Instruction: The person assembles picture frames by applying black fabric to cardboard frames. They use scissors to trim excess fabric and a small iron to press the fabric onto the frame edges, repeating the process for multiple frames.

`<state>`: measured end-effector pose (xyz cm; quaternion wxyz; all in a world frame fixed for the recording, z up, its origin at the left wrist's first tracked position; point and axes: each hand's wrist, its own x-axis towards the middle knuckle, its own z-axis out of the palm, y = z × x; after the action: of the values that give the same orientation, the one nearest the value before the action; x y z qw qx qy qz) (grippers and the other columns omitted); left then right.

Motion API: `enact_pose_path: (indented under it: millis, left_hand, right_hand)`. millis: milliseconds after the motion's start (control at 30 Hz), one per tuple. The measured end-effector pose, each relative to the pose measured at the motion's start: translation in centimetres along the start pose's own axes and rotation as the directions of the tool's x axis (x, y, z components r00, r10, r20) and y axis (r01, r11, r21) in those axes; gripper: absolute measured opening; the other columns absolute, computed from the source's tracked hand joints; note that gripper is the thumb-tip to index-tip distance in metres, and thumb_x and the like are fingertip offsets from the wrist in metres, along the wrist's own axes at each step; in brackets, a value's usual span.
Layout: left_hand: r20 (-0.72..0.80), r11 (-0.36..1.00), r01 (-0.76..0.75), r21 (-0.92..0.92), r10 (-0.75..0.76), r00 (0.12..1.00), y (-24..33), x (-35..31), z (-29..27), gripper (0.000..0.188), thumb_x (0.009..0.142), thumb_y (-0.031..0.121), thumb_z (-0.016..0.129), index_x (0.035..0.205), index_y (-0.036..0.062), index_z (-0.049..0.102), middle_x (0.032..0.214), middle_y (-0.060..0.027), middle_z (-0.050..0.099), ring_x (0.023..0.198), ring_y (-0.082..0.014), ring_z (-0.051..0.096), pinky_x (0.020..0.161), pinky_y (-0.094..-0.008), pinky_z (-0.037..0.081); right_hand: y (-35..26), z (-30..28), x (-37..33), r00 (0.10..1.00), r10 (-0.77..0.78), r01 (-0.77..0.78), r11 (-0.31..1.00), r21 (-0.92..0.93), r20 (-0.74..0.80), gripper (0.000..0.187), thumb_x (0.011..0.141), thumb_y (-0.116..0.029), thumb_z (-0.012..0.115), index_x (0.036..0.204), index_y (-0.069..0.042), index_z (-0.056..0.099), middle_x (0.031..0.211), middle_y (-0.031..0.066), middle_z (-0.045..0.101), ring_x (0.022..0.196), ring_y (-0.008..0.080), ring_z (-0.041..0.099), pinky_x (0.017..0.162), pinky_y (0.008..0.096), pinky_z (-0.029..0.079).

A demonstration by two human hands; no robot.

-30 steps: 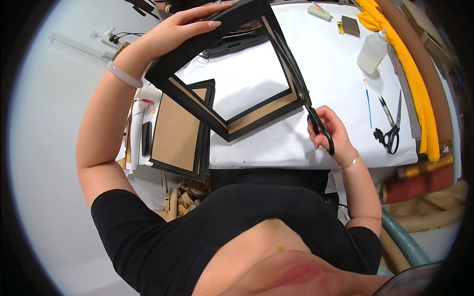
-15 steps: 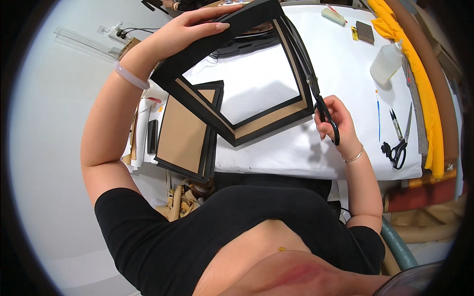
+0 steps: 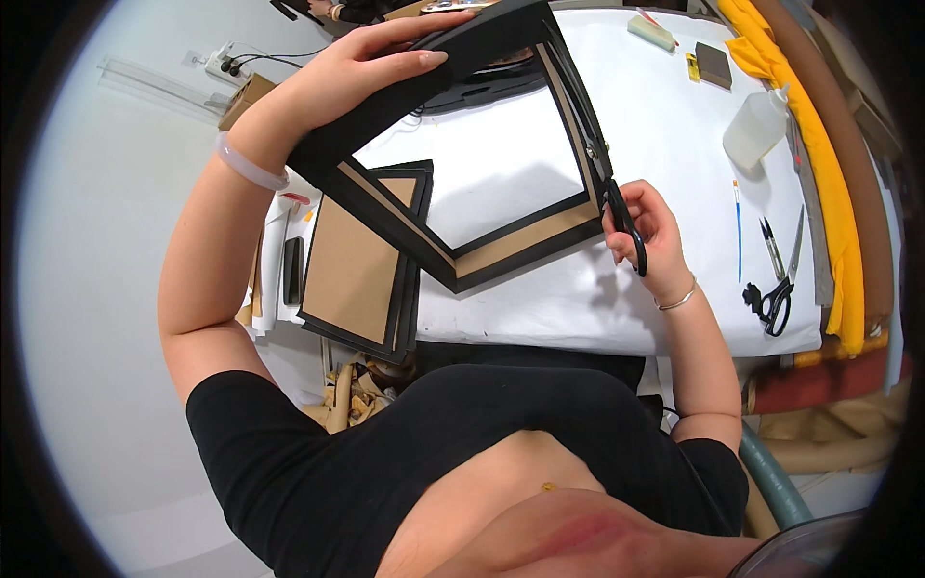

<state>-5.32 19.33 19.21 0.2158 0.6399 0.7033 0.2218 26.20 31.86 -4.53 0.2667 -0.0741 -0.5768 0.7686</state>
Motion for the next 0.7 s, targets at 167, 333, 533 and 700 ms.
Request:
enact_pose_path:
  millis: [167,333,533,700]
  left_hand:
    - [-0.009,0.999,-0.018,-0.029,0.018,1.000,0.1,-0.3,0.2,0.053,0.101,0.027,0.058,0.152,0.0171,0.053,0.120,-0.0091,0.069,0.087,-0.0109,0.068,0.073,-0.0215,0.055]
    - [0.007,0.998,0.017,-0.052,-0.016,1.000,0.5,-0.3,0.2,0.053,0.100,0.027,0.059,0.152,0.0166,0.053,0.120,-0.0086,0.069,0.088,-0.0102,0.068,0.073,-0.0208,0.054]
    - [0.004,0.997,-0.074,0.025,0.074,0.997,0.5,-0.2,0.2,0.053,0.100,0.026,0.060,0.152,0.0157,0.054,0.128,-0.0090,0.067,0.101,-0.0126,0.067,0.084,-0.0227,0.054]
    - [0.016,0.998,-0.056,-0.002,0.056,0.998,0.7,-0.3,0.2,0.052,0.100,0.025,0.059,0.151,0.0147,0.054,0.137,-0.0100,0.064,0.115,-0.0170,0.066,0.097,-0.0262,0.052]
  right_hand:
    - [1.0,0.5,0.0,0.998,-0.025,0.025,1.000,0.007,-0.049,0.055,0.079,-0.029,0.091,0.111,-0.005,0.054,0.079,0.0009,0.058,0.063,0.0061,0.051,0.052,0.0195,0.043]
    - [2.1,0.7,0.1,0.997,-0.046,0.046,0.999,0.005,-0.060,0.052,0.080,-0.026,0.091,0.110,-0.006,0.053,0.080,0.0008,0.059,0.063,0.0055,0.051,0.052,0.0194,0.042]
    - [3.0,0.8,0.1,0.995,-0.064,0.064,0.998,-0.001,-0.076,0.049,0.082,-0.020,0.089,0.110,-0.006,0.052,0.082,0.0011,0.060,0.063,0.0053,0.051,0.052,0.0195,0.042]
    - [3.6,0.7,0.1,0.994,-0.083,0.082,0.997,-0.006,-0.076,0.047,0.085,-0.020,0.087,0.111,-0.005,0.051,0.082,0.0014,0.060,0.062,0.0057,0.051,0.052,0.0201,0.042]
